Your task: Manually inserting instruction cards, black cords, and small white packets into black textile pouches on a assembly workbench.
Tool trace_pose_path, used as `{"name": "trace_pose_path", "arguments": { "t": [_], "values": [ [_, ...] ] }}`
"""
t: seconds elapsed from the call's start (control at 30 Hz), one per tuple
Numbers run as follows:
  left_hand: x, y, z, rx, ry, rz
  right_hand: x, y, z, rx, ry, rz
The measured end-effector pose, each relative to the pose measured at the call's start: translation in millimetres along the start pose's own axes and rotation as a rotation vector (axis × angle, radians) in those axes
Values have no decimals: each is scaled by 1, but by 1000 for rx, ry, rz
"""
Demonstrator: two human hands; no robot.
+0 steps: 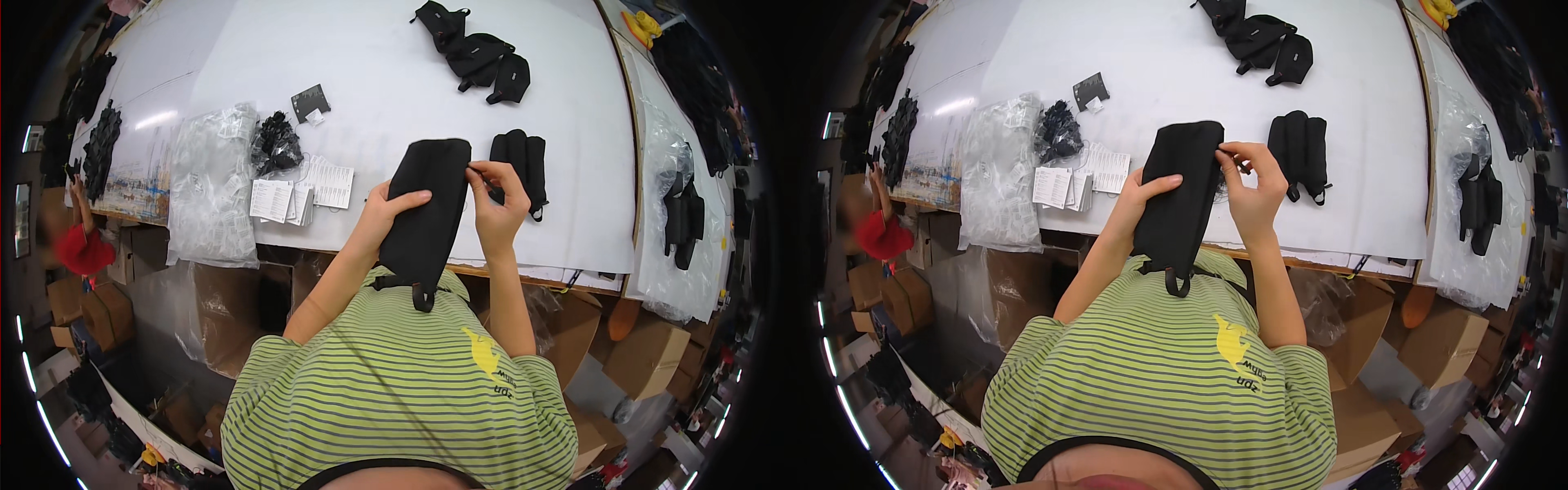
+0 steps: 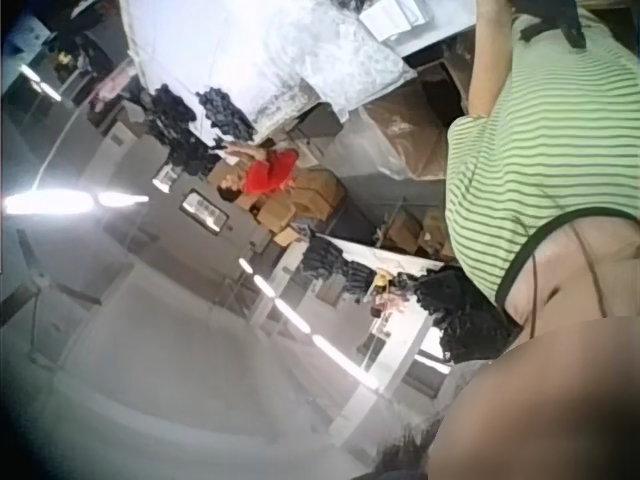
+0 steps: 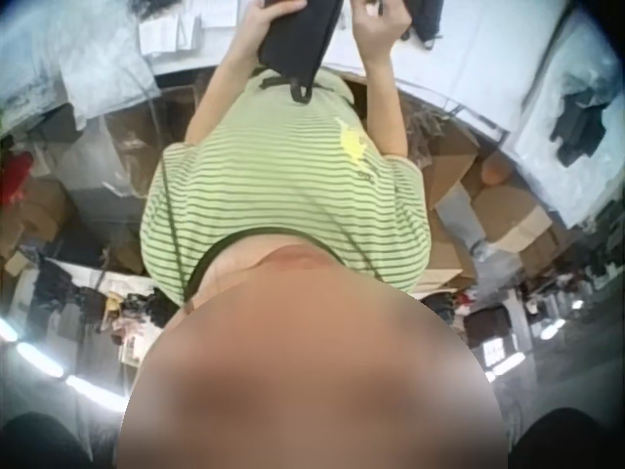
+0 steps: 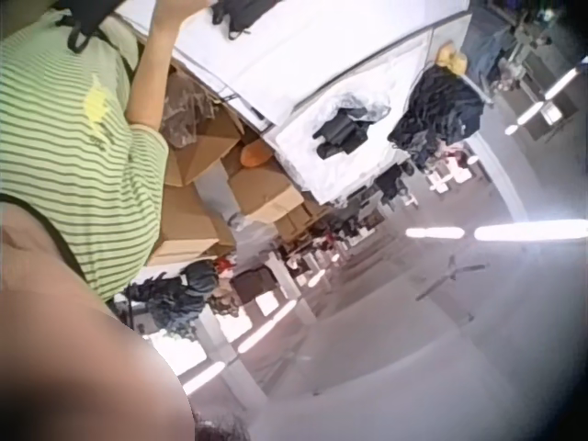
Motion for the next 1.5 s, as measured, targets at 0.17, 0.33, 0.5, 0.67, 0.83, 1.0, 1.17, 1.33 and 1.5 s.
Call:
{"name": "trace_pose_path", "arguments": {
  "t": [0.17, 0.33, 0.5, 0.67, 0.83, 1.0, 1.17, 1.33, 1.5],
  "values": [
    [2, -25, 25, 112, 12, -182, -23, 18, -24, -368, 129, 128],
    [11, -41, 34, 145, 66, -220, -26, 18, -35, -549, 73, 83],
    [11, -33, 24, 206, 184, -247, -74, 25, -32, -548, -417, -410],
    [-15, -32, 15, 84, -6, -236, -44, 25, -26, -535, -344, -349],
    [45, -24, -16, 38, 691, 573, -6, 7, -12, -534, 169, 199],
    [47, -22, -9, -181, 548, 755, 14, -9, -13, -855, 343, 103],
    [29, -32, 10, -223, 400, 896, 50, -25, -25, -949, 521, 104],
    [67, -208, 16, 773, 784, 1397, 134, -132, 15, -203, 416, -249],
    [12, -340, 10, 1063, 461, 1669, 181, -157, 9, 67, 105, -804]
  ]
}}
Point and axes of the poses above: each hand's wrist, its own z-axis towards the middle knuckle, its own y-axis out of the palm, x = y × z, the point moved 8 cm from there along z, towards the middle knuckle, and after that the axes turned 5 degrees about x, right-handed, at the moved point
